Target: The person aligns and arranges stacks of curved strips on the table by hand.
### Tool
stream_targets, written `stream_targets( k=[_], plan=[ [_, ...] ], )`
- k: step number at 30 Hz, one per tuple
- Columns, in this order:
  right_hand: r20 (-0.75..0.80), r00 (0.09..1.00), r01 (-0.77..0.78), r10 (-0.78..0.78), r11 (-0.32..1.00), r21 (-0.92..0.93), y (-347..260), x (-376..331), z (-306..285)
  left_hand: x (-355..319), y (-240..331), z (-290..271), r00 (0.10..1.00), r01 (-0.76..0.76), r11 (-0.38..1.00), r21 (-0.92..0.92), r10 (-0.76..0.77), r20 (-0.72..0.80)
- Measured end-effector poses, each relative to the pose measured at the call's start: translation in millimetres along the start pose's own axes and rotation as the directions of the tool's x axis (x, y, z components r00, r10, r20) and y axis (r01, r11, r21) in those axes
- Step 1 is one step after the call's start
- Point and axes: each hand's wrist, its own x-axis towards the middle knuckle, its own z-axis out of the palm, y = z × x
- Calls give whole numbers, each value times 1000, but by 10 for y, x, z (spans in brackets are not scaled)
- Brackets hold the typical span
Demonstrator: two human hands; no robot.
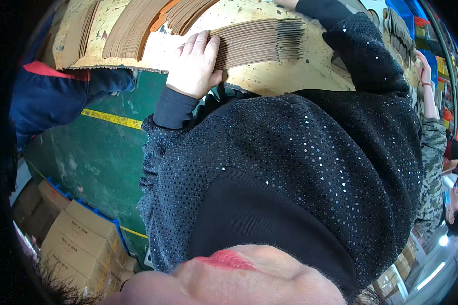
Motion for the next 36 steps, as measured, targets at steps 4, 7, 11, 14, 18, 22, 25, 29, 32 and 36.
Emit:
stream_targets(
  k=[4,7,11,14,18,22,25,29,32,36],
  plan=[
    [221,968,112,-119,993,42,-256,87,333,-29,-23,35,1000,23,1000,-3,-23,-7],
    [216,961,132,-175,971,198,-259,132,336,-58,-19,88,998,33,999,28,-31,-51],
    [262,954,54,-147,941,333,-297,235,298,-44,-6,89,995,16,1000,22,-14,-102],
    [271,951,37,-150,923,382,-259,280,402,-45,-2,104,983,-6,1000,27,11,-184],
    [320,929,6,-186,872,489,-246,277,369,-89,21,97,987,14,1000,-16,-17,-157],
    [428,881,-104,-202,800,590,-292,333,262,-138,31,162,992,48,999,-20,-50,-112],
    [470,869,-160,-156,809,565,-269,343,289,-122,36,156,991,32,999,-16,-34,-128],
    [478,861,-146,-175,815,561,-283,378,281,-98,14,147,991,30,999,-25,-33,-127],
    [472,865,-143,-172,816,560,-280,387,272,-75,-25,158,988,18,998,-60,-27,-149],
    [500,844,-181,-193,774,606,-255,422,280,-53,-33,48,989,13,999,-49,-20,-148]
  ],
)
